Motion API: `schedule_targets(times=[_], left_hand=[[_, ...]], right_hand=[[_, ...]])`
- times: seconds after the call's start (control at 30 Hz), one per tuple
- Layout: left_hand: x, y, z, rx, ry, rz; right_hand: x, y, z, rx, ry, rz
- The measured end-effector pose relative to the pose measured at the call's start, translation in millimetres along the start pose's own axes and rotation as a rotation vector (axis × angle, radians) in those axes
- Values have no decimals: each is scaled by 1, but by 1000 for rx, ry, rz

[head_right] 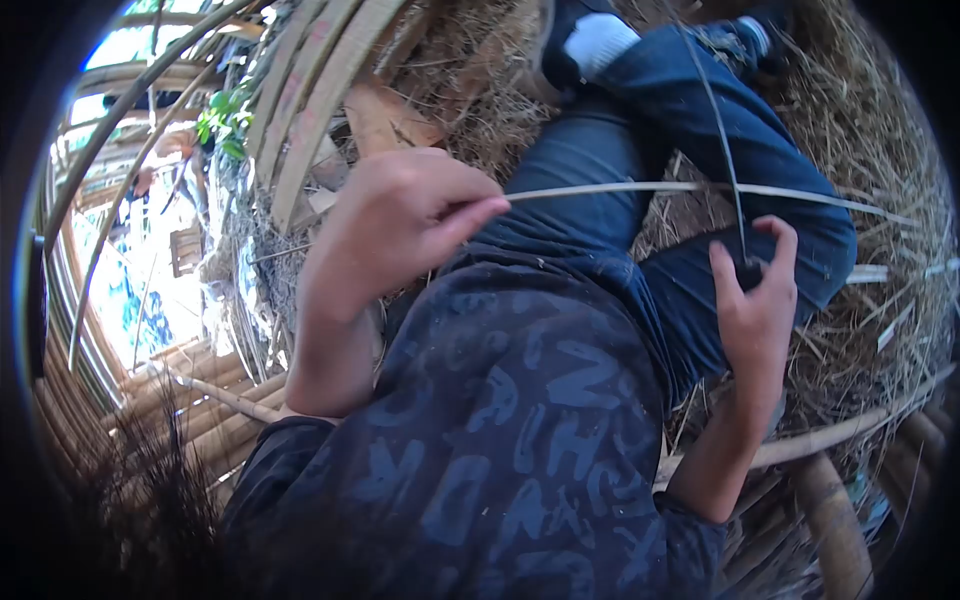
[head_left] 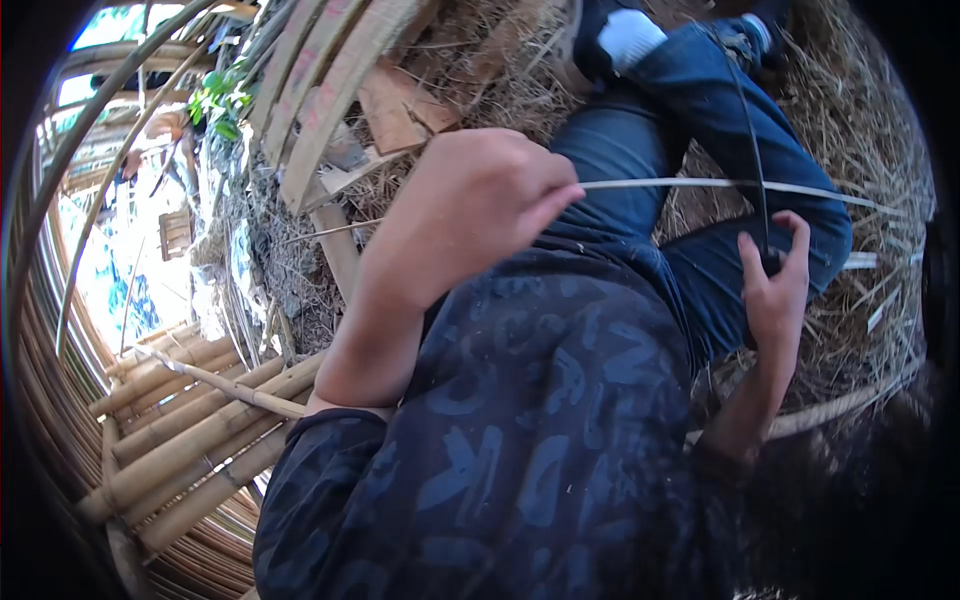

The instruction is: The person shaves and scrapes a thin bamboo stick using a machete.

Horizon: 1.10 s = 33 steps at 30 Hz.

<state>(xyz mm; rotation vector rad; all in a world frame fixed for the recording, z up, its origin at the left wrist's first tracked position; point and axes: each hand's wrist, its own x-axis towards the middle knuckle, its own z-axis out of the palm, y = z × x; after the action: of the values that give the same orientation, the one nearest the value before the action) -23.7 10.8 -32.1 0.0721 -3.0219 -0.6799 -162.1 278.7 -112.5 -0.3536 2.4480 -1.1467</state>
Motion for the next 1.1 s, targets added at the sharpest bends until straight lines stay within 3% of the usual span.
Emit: schedule_targets(times=[0.1,0.13,0.37,0.43,0.77,1.0,1.07,1.1], left_hand=[[1,3,-8,-80,-10,8],[1,4,-13,-64,-24,11],[-4,5,-32,-36,-29,16],[-6,6,-36,-71,-113,18],[-23,7,-44,-42,-49,79],[-37,27,-82,-34,136,52],[-34,27,-85,290,315,6],[-30,28,-83,292,333,6]], right_hand=[[-1,-7,7,207,-7,-63],[-3,-15,5,266,-61,8],[-10,-38,25,443,-13,-84],[-11,-38,25,439,-20,-111],[-12,-45,16,200,-38,-98],[-23,-84,-14,62,212,-345],[-18,-95,-24,-32,282,-444],[-17,-100,-30,-37,287,-460]])
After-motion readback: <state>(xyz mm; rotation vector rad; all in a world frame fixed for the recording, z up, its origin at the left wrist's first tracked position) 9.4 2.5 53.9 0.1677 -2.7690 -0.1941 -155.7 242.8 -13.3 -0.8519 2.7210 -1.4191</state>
